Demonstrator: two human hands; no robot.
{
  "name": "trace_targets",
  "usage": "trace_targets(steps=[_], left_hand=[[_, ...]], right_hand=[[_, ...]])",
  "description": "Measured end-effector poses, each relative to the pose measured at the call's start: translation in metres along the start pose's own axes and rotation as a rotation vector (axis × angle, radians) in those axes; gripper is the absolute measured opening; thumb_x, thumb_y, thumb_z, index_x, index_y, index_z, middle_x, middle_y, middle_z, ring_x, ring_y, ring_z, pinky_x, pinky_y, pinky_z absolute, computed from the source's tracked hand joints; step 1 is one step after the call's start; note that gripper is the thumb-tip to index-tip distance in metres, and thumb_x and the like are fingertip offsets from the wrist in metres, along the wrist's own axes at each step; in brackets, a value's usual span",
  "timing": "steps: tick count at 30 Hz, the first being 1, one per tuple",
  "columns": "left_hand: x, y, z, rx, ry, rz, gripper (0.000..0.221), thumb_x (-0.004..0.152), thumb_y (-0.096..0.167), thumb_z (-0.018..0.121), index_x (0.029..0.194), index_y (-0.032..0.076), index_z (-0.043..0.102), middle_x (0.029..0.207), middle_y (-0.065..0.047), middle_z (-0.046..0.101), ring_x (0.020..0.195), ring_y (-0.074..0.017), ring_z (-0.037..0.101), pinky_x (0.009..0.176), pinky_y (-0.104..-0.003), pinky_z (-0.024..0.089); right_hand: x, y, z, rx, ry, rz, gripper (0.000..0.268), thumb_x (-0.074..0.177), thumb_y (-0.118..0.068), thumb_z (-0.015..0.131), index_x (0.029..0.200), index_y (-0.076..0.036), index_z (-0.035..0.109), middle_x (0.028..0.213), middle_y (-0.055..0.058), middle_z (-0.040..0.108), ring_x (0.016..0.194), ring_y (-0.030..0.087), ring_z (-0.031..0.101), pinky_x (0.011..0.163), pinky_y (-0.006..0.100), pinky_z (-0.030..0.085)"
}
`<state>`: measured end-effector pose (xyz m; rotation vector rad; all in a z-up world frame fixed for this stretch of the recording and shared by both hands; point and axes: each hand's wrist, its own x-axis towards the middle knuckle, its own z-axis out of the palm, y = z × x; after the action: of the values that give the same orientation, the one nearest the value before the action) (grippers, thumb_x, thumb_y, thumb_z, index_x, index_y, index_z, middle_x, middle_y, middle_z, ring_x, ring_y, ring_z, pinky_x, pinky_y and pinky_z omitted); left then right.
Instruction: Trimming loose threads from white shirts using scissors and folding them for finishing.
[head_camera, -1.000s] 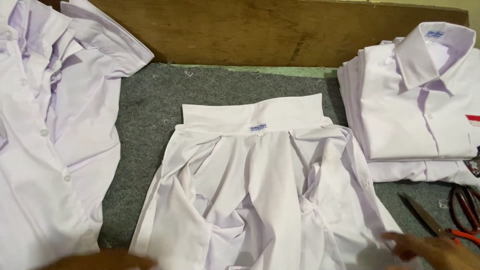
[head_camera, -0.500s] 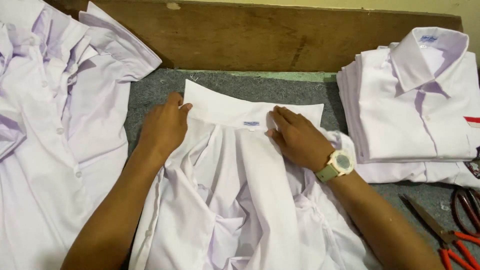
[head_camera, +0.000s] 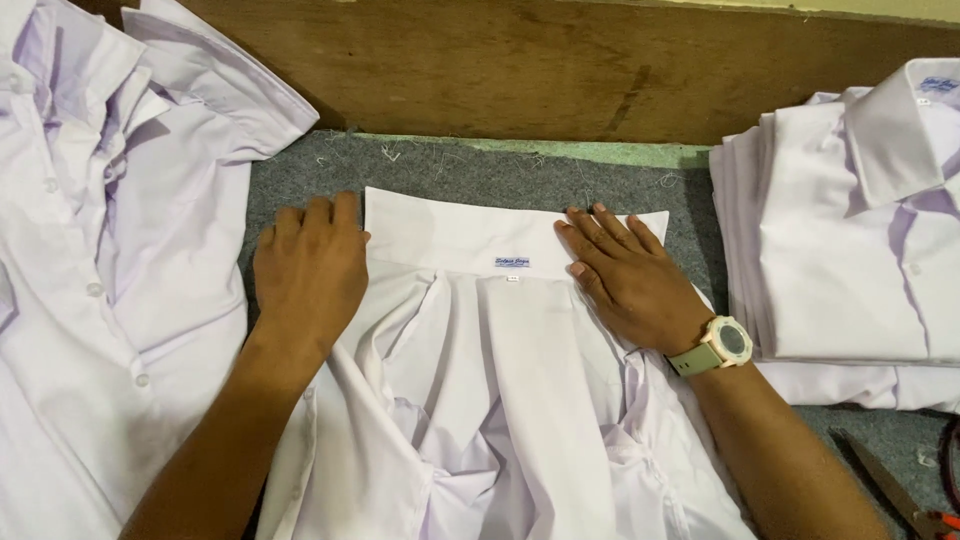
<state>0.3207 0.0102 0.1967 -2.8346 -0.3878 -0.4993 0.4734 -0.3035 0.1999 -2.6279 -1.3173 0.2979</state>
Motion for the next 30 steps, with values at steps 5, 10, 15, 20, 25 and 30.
trace_targets(steps=[5,10,15,20,25,30], left_hand=[[-0.007,0.052,-0.029,-0.389,0.067,0.368,0.058,0.095,0.041,0.065,0.141,0.009,0.055,0.136,-0.016,0.054,0.132,-0.0399,0.047,0.108,-0.055,0.035],[-0.025,0.074,-0.011,-0.443,-0.372,0.430,0.095,0.090,0.079,0.053,0.163,0.028,0.021,0.169,-0.008,0.016,0.153,-0.0385,0.009,0.116,-0.063,0.008],[-0.009,0.066,-0.028,-0.454,-0.737,0.373,0.128,0.078,0.088,0.061,0.164,0.018,-0.003,0.174,0.001,-0.005,0.158,-0.0200,-0.010,0.122,-0.051,-0.005],[-0.007,0.062,-0.029,-0.481,-0.780,0.396,0.132,0.075,0.082,0.071,0.164,0.020,-0.004,0.174,0.001,-0.007,0.158,-0.0220,-0.012,0.123,-0.052,-0.006],[-0.006,0.059,-0.026,-0.523,-0.801,0.410,0.130,0.077,0.079,0.072,0.164,0.021,-0.006,0.174,0.002,-0.011,0.158,-0.0213,-0.017,0.123,-0.051,-0.010],[-0.007,0.061,-0.028,-0.516,-0.821,0.402,0.130,0.079,0.077,0.072,0.164,0.021,-0.008,0.174,0.002,-0.015,0.158,-0.0214,-0.019,0.123,-0.053,-0.010]], right_hand=[[0.000,0.019,0.018,0.016,0.054,-0.067,0.054,0.110,-0.033,0.029,0.160,-0.014,0.034,0.169,0.006,0.029,0.157,0.029,0.019,0.124,0.053,0.013],[0.005,0.032,0.028,0.120,0.136,-0.120,0.053,0.105,-0.016,0.035,0.157,-0.007,0.037,0.167,0.009,0.034,0.156,0.029,0.023,0.123,0.052,0.016],[0.004,0.040,0.034,0.133,0.202,-0.154,0.075,0.081,0.019,0.036,0.154,0.000,0.036,0.161,0.020,0.040,0.152,0.036,0.033,0.124,0.054,0.021],[-0.001,0.038,0.026,0.158,0.255,-0.167,0.062,0.089,0.014,0.040,0.149,-0.002,0.044,0.158,0.021,0.044,0.146,0.038,0.041,0.121,0.053,0.030],[-0.074,-0.011,-0.071,0.135,0.386,-0.271,0.032,0.100,0.006,0.052,0.131,0.006,0.062,0.126,0.024,0.071,0.097,0.037,0.073,0.082,0.045,0.061],[-0.193,-0.019,-0.107,-0.032,0.400,0.328,0.026,0.103,-0.011,0.059,0.125,-0.009,0.071,0.116,0.003,0.078,0.106,0.020,0.074,0.092,0.036,0.054]])
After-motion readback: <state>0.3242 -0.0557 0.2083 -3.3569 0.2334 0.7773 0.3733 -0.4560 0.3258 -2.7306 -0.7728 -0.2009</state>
